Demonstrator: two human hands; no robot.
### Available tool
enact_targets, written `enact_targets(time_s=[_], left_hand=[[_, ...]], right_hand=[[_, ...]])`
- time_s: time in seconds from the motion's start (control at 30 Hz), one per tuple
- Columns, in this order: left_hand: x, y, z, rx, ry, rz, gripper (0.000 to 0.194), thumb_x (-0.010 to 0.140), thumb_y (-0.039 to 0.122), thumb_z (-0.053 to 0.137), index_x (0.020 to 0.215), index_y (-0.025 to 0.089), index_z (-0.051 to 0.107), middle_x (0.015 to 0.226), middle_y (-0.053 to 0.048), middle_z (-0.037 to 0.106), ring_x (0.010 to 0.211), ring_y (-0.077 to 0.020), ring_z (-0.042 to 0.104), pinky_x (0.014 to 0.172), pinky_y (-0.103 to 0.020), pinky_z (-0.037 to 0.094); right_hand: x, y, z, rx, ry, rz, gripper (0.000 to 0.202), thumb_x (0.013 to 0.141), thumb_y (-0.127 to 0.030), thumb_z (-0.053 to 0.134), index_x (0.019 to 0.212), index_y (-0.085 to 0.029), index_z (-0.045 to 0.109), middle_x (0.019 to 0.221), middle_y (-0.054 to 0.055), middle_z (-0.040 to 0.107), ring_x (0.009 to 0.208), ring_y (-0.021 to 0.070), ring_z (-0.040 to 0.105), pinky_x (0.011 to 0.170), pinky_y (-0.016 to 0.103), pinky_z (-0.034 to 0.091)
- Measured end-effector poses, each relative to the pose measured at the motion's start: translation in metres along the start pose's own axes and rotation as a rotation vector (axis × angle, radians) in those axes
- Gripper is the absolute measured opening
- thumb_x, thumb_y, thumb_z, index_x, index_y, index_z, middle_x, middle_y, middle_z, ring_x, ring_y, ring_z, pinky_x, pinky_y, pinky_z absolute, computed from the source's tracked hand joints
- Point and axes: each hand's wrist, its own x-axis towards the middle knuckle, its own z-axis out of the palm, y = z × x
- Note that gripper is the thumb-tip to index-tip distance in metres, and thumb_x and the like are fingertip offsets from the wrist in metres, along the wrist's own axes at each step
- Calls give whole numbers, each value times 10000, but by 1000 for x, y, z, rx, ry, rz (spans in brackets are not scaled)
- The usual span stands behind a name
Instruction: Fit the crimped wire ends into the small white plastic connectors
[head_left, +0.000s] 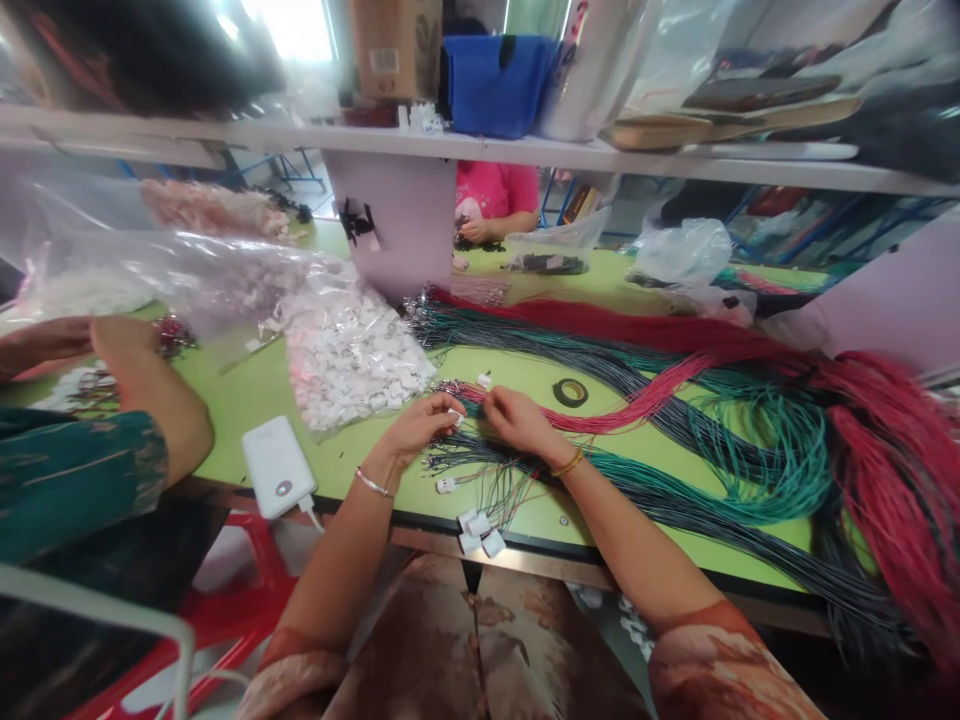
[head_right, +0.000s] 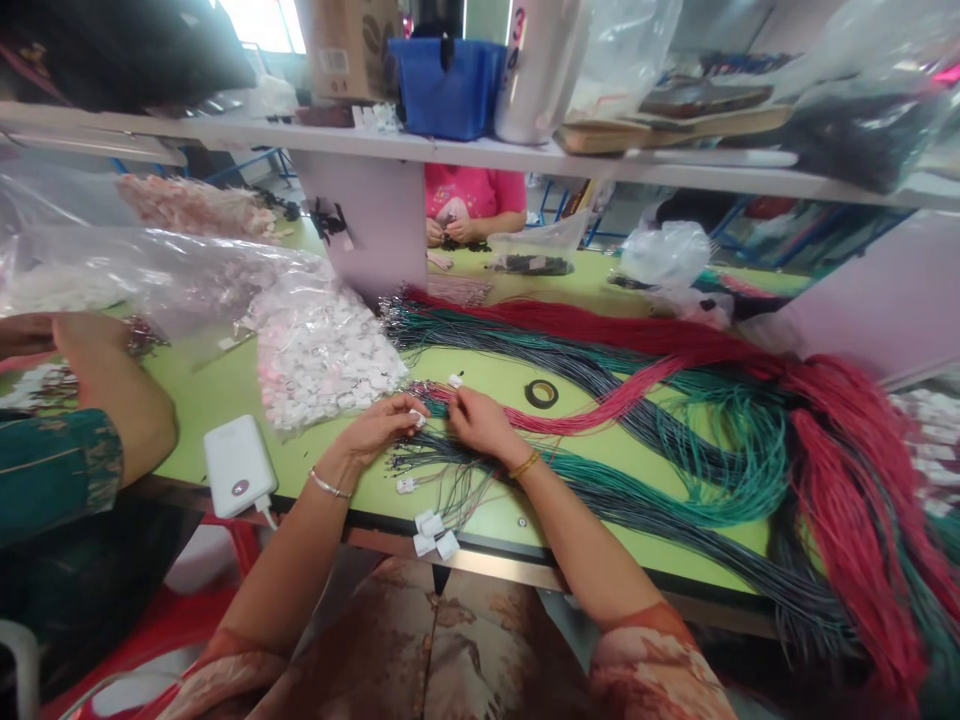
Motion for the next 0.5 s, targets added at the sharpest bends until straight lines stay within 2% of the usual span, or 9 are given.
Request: enact_targets(time_s=[0.1,0.2,0.33,0.5], left_hand=[[1,-1,1,-105,37,34,211,655,240,736,811,133,641,751,-5,593,624,-74,487,606,-216,381],[3,-2,2,-188,33,50,219,662,241,750,817,132,640,790,-16,604,649,-77,498,636,-218,401],[5,-5,4,-253,15,57,216,675,223,753,832,125,640,847,-29,621,683,-79,510,656,-210,409],[5,-6,6,-323,-4,44,203,701,211,749,839,122,630,919,-56,646,715,-89,521,666,-215,414]], right_hand=[[0,2,-7,386,7,22,243,888,-381,438,773,-174,493,686,-10,501,627,114,425,605,232,348],[-1,-1,-9,584,-76,-5,265,855,-421,488,774,-169,500,697,-27,471,637,99,407,612,222,350],[-2,-4,-3,607,-67,18,280,828,-431,527,748,-164,512,670,-32,455,617,93,378,582,220,327],[-2,-5,6,540,-13,55,237,812,-368,516,682,-172,487,604,-41,417,564,88,344,533,220,285]])
